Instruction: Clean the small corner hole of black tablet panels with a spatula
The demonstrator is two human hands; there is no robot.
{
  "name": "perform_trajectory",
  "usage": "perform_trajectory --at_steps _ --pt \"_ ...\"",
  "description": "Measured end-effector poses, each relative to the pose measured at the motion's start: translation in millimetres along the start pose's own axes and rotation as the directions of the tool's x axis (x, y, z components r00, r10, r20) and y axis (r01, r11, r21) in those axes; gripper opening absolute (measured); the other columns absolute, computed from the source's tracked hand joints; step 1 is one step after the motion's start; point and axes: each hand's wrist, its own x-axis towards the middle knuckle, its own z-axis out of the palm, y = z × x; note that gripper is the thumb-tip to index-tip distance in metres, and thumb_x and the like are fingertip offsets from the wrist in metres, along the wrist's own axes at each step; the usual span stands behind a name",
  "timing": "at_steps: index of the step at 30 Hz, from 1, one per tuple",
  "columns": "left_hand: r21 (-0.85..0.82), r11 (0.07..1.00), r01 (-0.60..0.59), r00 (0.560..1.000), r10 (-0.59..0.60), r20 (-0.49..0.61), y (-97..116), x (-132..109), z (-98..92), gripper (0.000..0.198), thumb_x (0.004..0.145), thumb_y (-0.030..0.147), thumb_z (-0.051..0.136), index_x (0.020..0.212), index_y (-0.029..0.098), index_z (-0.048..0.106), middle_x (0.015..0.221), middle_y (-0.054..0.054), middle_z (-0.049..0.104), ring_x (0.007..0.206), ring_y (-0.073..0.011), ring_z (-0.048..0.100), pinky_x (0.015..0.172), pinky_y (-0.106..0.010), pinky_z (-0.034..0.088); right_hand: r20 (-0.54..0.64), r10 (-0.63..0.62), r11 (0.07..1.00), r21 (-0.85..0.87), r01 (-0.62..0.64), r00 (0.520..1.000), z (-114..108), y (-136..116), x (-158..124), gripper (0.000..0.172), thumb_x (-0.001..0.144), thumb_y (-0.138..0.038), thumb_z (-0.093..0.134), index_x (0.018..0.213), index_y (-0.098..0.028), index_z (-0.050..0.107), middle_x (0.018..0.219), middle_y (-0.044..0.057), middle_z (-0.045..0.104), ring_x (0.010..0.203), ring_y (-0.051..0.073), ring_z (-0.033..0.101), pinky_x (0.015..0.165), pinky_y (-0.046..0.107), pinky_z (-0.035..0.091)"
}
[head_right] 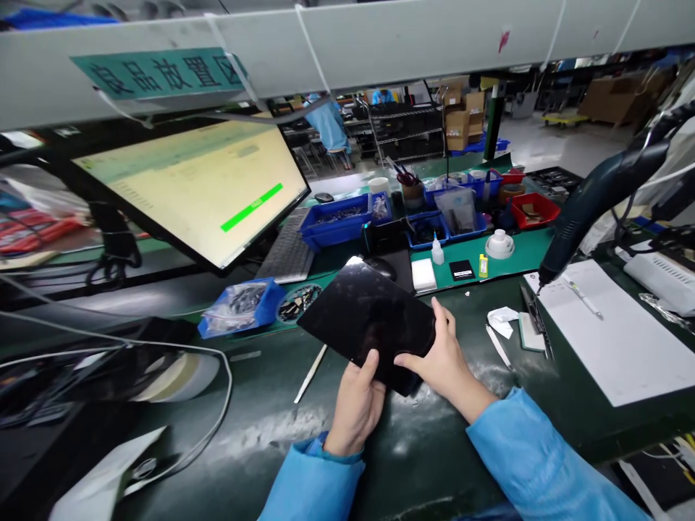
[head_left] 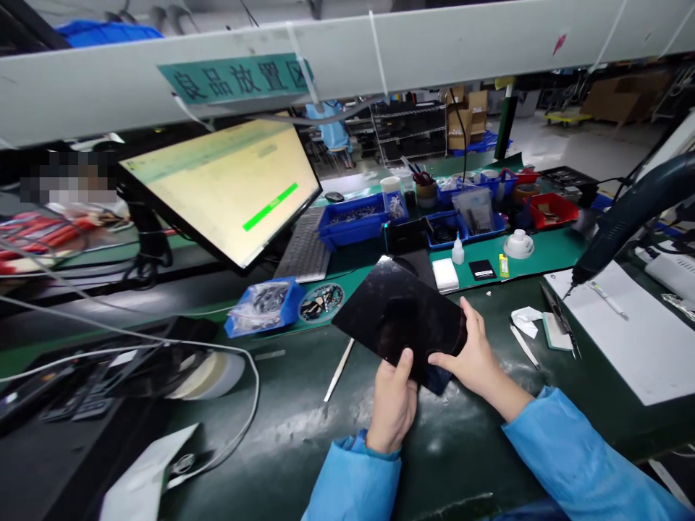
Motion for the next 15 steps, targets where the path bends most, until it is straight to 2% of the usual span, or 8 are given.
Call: perform_trajectory --at_steps 2,4,6,8,10,15 --pt "0.014 1.000 -0.005 1.000 0.005 0.004 -1.5 -3.5 2.7 0.047 0.085 0.039 0.085 0.128 0.024 0.074 0.134 -0.009 0.075 0.131 -0.0270 0.065 0.120 -0.044 0.043 -0.007 0.011 0.998 -0.062 -0.011 1.000 -1.4 -0.3 1.2 0.119 0.060 -0.047 0.095 0.159 -0.028 0.031 0.162 0.016 0.029 0.148 0.036 0.041 0.119 0.053 0.041" --pt "0.033 0.999 -0.006 1.000 0.006 0.002 -2.5 -5.4 3.6 0.047 0.084 0.040 0.086 0.125 0.022 0.075 0.130 -0.010 0.076 0.128 -0.0284 0.067 0.119 -0.045 0.045 -0.023 0.023 0.993 -0.114 -0.026 0.999 -2.7 0.7 3.8 0.110 0.058 -0.046 0.096 0.152 -0.027 0.042 0.161 0.016 0.030 0.146 0.037 0.042 0.118 0.054 0.041" --pt "0.045 0.999 0.000 1.000 0.000 -0.002 -3.1 -6.0 2.9 0.048 0.082 0.041 0.088 0.124 0.020 0.076 0.127 -0.011 0.077 0.126 -0.0301 0.068 0.117 -0.047 0.047 -0.039 0.036 0.987 -0.157 -0.042 0.999 -3.9 2.1 6.6 0.099 0.057 -0.047 0.096 0.142 -0.025 0.051 0.151 0.015 0.045 0.138 0.037 0.050 0.115 0.054 0.043" --pt "0.053 0.999 0.004 1.000 -0.003 -0.008 -3.6 -6.1 1.7 0.049 0.081 0.041 0.088 0.124 0.020 0.076 0.127 -0.011 0.077 0.126 -0.0304 0.069 0.117 -0.047 0.047 -0.063 0.054 0.979 -0.195 -0.065 0.997 -5.1 3.4 8.7 0.086 0.060 -0.049 0.094 0.134 -0.024 0.057 0.131 0.013 0.061 0.126 0.037 0.057 0.109 0.056 0.046" --pt "0.063 0.998 0.004 1.000 -0.003 -0.015 -4.1 -6.3 0.7 0.049 0.080 0.041 0.089 0.123 0.020 0.076 0.127 -0.011 0.077 0.126 -0.0303 0.068 0.117 -0.046 0.046 -0.098 0.073 0.970 -0.226 -0.094 0.993 -6.9 4.6 10.4 0.074 0.065 -0.054 0.090 0.126 -0.024 0.062 0.116 0.011 0.068 0.116 0.037 0.060 0.102 0.056 0.049" --pt "0.076 0.997 0.017 1.000 -0.016 -0.013 -3.9 -8.0 2.0 0.047 0.080 0.041 0.089 0.121 0.022 0.077 0.127 -0.009 0.078 0.127 -0.0295 0.068 0.119 -0.046 0.043 -0.135 0.034 0.967 -0.247 -0.066 0.990 -15.1 8.3 15.6 0.043 0.089 -0.062 0.067 0.109 -0.024 0.068 0.101 0.008 0.074 0.101 0.031 0.066 0.092 0.047 0.051"
